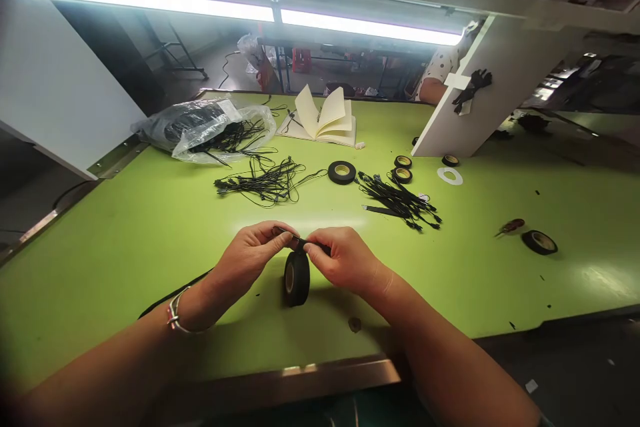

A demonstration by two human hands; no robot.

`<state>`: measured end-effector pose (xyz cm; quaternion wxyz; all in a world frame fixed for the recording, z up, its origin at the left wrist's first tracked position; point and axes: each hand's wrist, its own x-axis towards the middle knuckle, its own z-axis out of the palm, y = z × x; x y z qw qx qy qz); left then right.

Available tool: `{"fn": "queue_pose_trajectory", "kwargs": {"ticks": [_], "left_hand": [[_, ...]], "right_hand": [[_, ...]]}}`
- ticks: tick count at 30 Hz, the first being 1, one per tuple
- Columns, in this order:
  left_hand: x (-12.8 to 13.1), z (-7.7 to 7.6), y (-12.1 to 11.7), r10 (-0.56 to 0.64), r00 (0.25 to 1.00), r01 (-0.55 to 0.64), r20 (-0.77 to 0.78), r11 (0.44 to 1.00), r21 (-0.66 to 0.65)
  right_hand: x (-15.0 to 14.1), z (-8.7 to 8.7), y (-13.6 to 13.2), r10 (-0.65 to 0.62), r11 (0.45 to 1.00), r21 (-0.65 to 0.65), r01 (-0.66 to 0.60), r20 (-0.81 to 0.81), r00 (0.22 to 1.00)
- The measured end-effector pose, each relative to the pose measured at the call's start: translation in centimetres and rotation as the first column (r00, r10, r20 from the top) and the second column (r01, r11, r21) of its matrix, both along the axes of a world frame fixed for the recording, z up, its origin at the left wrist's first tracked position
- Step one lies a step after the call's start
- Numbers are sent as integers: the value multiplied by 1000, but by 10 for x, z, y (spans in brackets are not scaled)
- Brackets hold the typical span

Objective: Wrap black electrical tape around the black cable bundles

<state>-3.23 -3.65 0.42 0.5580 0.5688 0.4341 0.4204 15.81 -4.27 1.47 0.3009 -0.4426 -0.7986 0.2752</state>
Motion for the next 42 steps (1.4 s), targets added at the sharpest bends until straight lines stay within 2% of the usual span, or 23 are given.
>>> {"fn": "queue_pose_trajectory", "kwargs": {"ticks": [4,8,11,14,17,20,23,26,28,30,32,35,37,39,42], "left_hand": [[5,-2,-2,4,998,-4,60,1000,-4],[11,-4,-7,-58,998,59,20,997,-57],[11,-4,-9,-69,997,71,23,992,-108],[10,-2,-11,-55,989,81,136,977,-197],[9,-1,-13,-84,953,165,290,949,-268],[10,0,-15,-101,917,223,387,932,-286],[11,1,-15,-48,916,194,397,921,-337],[12,0,-14,84,921,77,380,918,-390],[11,0,-13,140,918,18,371,920,-393],[10,-1,-13,160,916,-5,369,922,-388],[10,-2,-13,174,910,-12,377,919,-394],[9,-3,-14,162,919,15,360,897,-441],[9,-4,-14,147,938,15,313,887,-462],[9,-4,-14,138,956,-8,261,895,-445],[7,-2,-12,101,988,-59,121,950,-306]], "right_hand": [[0,3,0,2,1000,24,-2,8,1000],[-1,3,-3,-30,976,220,10,88,996],[-2,3,-5,-105,905,426,8,204,973],[-3,2,-6,-225,800,600,25,262,938],[-6,1,-7,-281,724,688,36,248,927],[-9,-2,-6,-303,681,731,46,224,926],[-9,-4,-5,-269,701,713,35,219,938],[-8,-5,-3,-194,749,663,4,213,958],[-7,-4,-2,-166,759,651,-18,220,961],[-7,-3,-2,-175,739,673,-34,241,955],[-7,-2,-3,-196,696,716,-52,260,945],[-10,-2,-6,-212,642,761,-87,286,935],[-11,-3,-8,-235,644,761,-75,290,928],[-12,-4,-9,-232,706,707,-23,262,937],[-10,-7,-7,-110,867,498,15,162,981]]}}
